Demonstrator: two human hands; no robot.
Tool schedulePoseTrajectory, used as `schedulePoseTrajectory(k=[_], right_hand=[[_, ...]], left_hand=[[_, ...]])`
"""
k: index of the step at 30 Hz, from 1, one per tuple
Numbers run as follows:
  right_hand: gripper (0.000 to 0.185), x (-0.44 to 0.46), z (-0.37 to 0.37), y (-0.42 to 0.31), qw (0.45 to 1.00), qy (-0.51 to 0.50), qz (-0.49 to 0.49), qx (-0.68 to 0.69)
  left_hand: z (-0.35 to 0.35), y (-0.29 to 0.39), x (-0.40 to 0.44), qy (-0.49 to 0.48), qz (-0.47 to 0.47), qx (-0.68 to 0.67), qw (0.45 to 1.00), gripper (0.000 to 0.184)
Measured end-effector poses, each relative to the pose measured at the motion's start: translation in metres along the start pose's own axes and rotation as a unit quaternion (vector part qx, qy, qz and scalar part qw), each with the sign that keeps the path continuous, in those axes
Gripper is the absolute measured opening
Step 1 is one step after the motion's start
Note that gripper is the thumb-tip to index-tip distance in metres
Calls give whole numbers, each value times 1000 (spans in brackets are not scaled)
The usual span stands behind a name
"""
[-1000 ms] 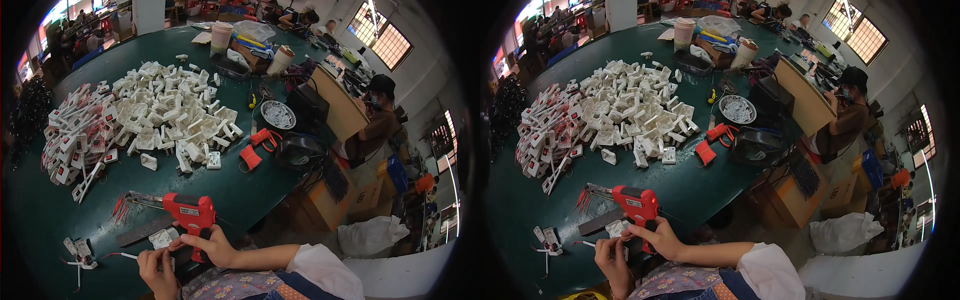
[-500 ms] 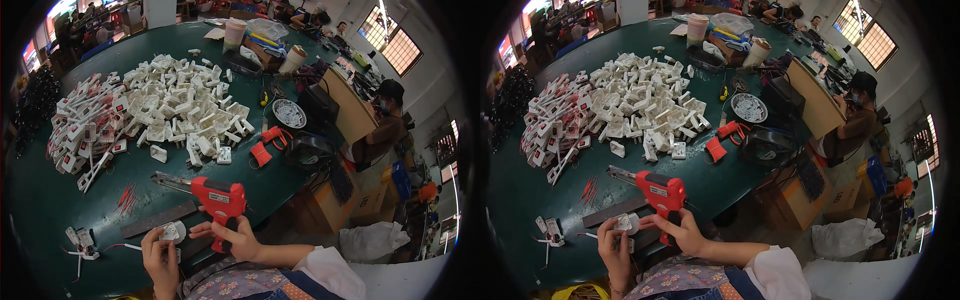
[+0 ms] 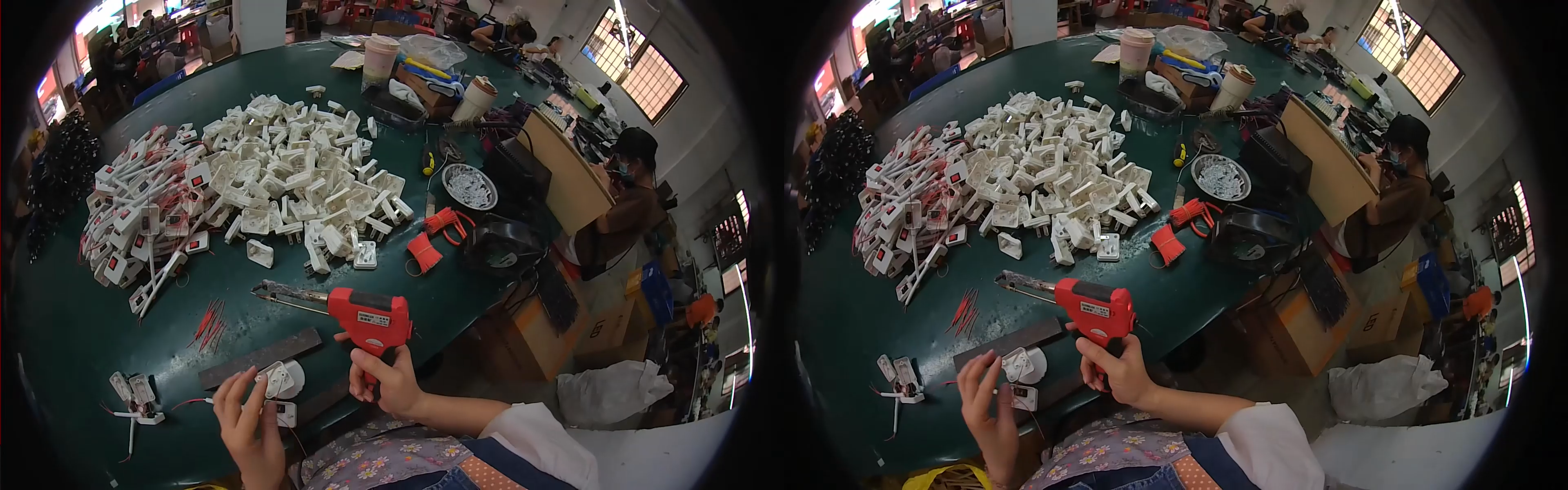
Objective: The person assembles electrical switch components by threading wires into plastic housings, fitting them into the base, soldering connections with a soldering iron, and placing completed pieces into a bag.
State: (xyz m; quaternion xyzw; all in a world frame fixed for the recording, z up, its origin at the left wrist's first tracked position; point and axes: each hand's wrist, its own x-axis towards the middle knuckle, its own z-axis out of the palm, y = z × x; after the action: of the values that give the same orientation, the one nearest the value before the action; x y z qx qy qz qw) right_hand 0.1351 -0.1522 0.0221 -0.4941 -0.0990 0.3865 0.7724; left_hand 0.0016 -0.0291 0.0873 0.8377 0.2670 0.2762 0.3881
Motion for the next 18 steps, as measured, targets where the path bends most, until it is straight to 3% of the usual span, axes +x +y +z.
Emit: schedulePoseTrajectory(k=[2, 3, 5, 7, 10, 18], right_hand=[[36, 4, -1, 1, 1000, 4, 0, -4], [35, 6, -2, 0, 1000, 7, 1, -4], [35, 10, -4, 2, 1000, 1, -5, 10], [35, 12, -5, 10, 999, 3, -15, 33], [32, 12, -11, 16, 996, -13, -12, 86], [33, 14, -15, 16, 994, -27, -4, 102]], left_hand=[[-19, 24, 17, 3, 0, -145, 989, 16], [-28, 16, 30, -8, 43, -271, 962, 14], [-42, 11, 63, -58, 112, -534, 836, 14], [-43, 52, 93, -93, 104, -648, 749, 18], [-43, 81, 109, -230, 131, -630, 730, 24], [-30, 88, 123, -279, 136, -629, 713, 45]])
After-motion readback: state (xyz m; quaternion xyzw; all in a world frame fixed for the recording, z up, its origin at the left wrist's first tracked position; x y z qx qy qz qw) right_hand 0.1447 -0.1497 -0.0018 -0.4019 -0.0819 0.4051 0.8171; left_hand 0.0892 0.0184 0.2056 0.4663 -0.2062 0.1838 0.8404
